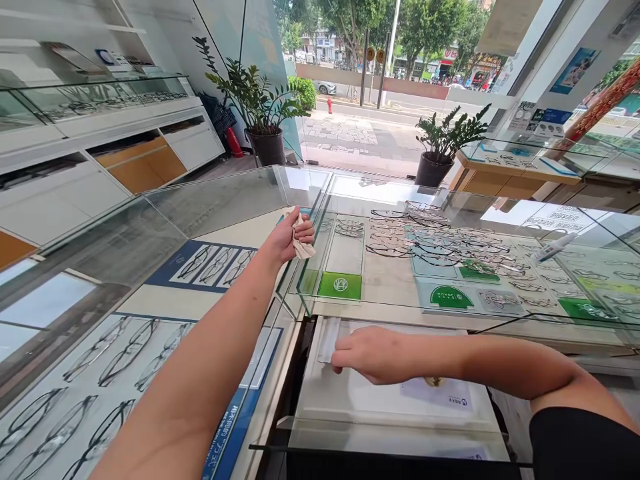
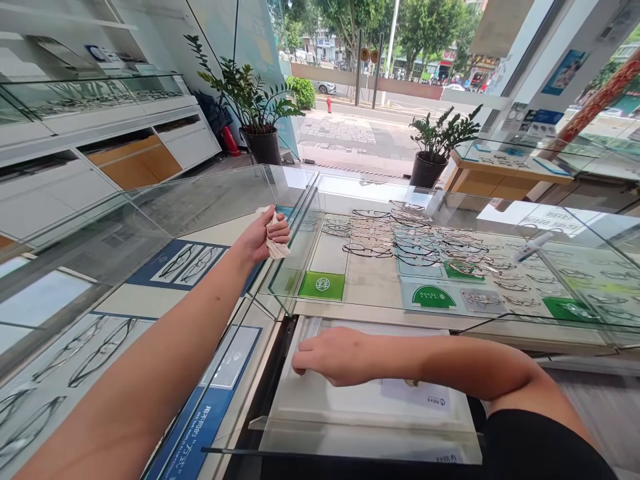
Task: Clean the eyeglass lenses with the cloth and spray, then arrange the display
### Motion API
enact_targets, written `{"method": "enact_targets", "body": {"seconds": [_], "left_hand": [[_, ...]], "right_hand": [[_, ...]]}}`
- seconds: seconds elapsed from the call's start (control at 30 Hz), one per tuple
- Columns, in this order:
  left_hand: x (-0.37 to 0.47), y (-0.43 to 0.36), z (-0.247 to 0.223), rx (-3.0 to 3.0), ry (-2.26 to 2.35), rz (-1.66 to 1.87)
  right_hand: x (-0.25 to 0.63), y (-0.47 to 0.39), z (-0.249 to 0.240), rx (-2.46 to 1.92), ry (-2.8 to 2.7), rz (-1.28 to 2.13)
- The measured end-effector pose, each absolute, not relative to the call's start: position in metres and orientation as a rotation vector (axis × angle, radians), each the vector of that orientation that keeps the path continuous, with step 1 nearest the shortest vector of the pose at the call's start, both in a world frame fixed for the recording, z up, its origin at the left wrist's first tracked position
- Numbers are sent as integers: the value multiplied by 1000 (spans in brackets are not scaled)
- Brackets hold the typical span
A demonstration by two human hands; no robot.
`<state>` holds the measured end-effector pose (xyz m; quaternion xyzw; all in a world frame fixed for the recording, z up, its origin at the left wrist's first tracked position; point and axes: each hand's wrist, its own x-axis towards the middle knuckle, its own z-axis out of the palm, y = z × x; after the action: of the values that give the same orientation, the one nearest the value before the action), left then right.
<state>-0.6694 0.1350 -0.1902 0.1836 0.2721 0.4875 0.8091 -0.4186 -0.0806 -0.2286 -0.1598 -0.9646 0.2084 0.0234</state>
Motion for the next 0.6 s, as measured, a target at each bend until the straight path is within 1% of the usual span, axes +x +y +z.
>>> {"method": "enact_targets", "body": {"seconds": [0.1, 0.13, 0.23, 0.3, 0.47, 0.6], "left_hand": [[-669, 134, -190, 382, 578, 1046], [-669, 133, -189, 374, 578, 1047], [-669, 132, -189, 340, 577, 1046], [-669, 131, -188, 321, 577, 1045], [-669, 127, -187, 312, 581, 1048], [-671, 126, -189, 303, 580, 1046]], "right_hand": [[-416, -59, -284, -797, -2967, 836], [-414, -45, -296, -890, -2921, 837], [-405, 10, -317, -1317, -2592, 786], [-399, 50, -321, -1479, -2450, 683], [-386, 140, -329, -1603, -2251, 361], [-382, 197, -339, -1501, -2279, 194]]}}
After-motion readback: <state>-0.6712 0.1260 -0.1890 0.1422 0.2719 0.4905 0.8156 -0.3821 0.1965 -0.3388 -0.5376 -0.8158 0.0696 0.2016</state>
